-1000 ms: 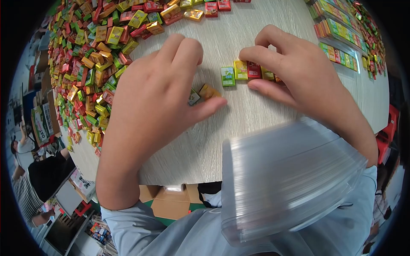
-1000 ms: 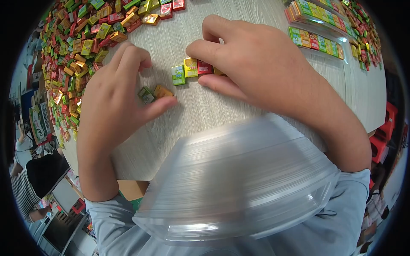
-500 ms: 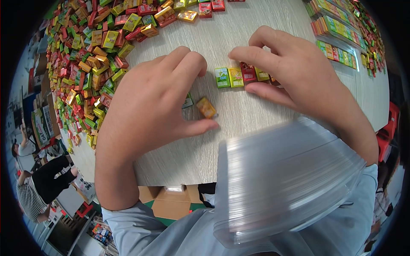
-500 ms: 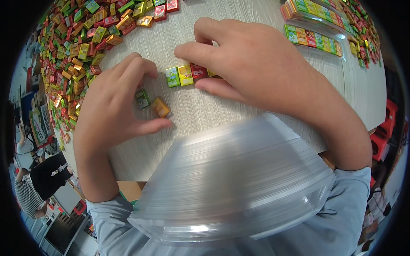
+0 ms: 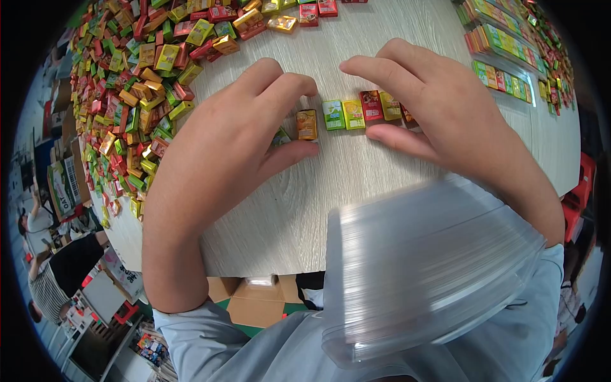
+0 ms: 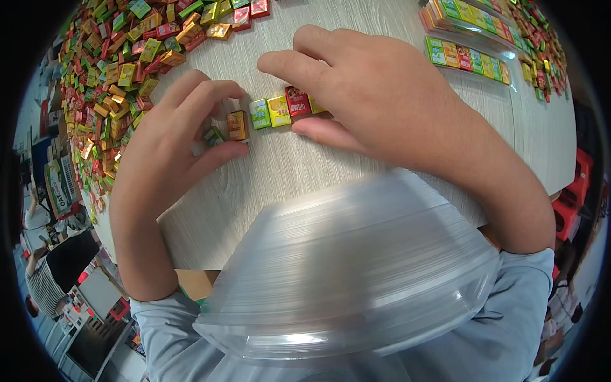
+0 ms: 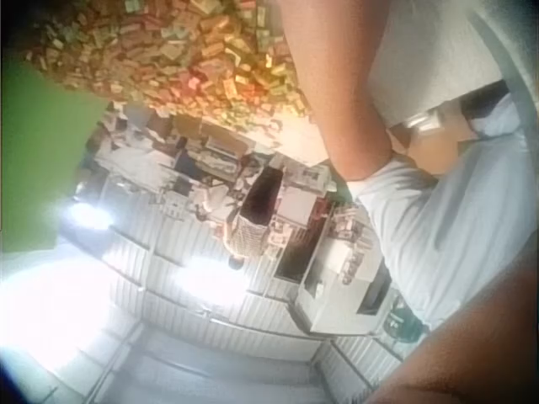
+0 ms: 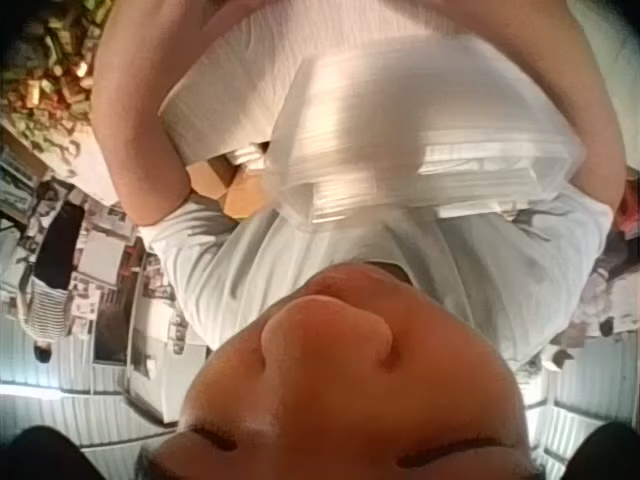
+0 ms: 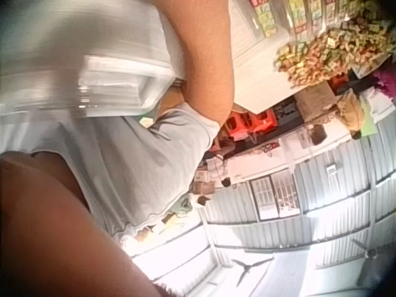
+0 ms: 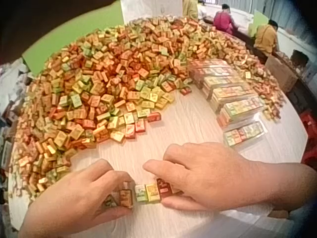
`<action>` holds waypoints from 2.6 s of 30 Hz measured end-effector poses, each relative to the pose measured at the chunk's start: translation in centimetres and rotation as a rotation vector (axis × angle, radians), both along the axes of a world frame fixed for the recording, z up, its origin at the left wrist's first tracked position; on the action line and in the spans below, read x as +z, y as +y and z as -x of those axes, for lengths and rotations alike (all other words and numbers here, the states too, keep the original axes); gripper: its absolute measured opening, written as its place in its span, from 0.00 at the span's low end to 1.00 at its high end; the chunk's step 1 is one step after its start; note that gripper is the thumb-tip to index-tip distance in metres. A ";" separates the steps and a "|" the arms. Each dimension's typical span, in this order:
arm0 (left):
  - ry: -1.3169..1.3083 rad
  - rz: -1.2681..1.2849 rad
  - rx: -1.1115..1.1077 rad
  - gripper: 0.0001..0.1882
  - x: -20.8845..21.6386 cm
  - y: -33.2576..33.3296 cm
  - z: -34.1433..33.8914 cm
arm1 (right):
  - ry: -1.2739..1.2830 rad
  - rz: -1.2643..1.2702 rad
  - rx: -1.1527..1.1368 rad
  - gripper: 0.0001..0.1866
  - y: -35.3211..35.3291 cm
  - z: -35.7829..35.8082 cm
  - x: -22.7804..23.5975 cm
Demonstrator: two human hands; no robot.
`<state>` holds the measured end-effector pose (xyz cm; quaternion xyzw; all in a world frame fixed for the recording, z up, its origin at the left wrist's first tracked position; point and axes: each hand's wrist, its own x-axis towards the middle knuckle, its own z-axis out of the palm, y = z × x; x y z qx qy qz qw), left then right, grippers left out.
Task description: Packing small colorful wrapped boxes into a clear plastic container.
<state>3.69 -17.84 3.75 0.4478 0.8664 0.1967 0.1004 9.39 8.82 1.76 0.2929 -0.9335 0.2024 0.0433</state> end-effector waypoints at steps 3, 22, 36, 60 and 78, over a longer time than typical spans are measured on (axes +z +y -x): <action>0.002 -0.011 0.016 0.26 -0.3 0.3 0.0 | -0.005 -0.004 0.007 0.36 0.1 0.0 -0.1; 0.027 -0.057 -0.021 0.23 -0.5 0.5 -0.2 | -0.019 -0.008 0.017 0.31 0.2 0.2 -0.1; 0.114 -0.101 0.000 0.18 -0.8 1.2 -0.6 | -0.027 0.040 0.025 0.24 0.0 0.2 -0.2; 0.169 -0.133 0.098 0.18 -1.1 1.7 -1.5 | 0.047 0.043 -0.032 0.20 0.0 0.0 -0.6; 0.185 -0.132 0.136 0.18 -0.7 1.4 -2.0 | -0.006 0.036 -0.038 0.18 0.1 0.0 -0.2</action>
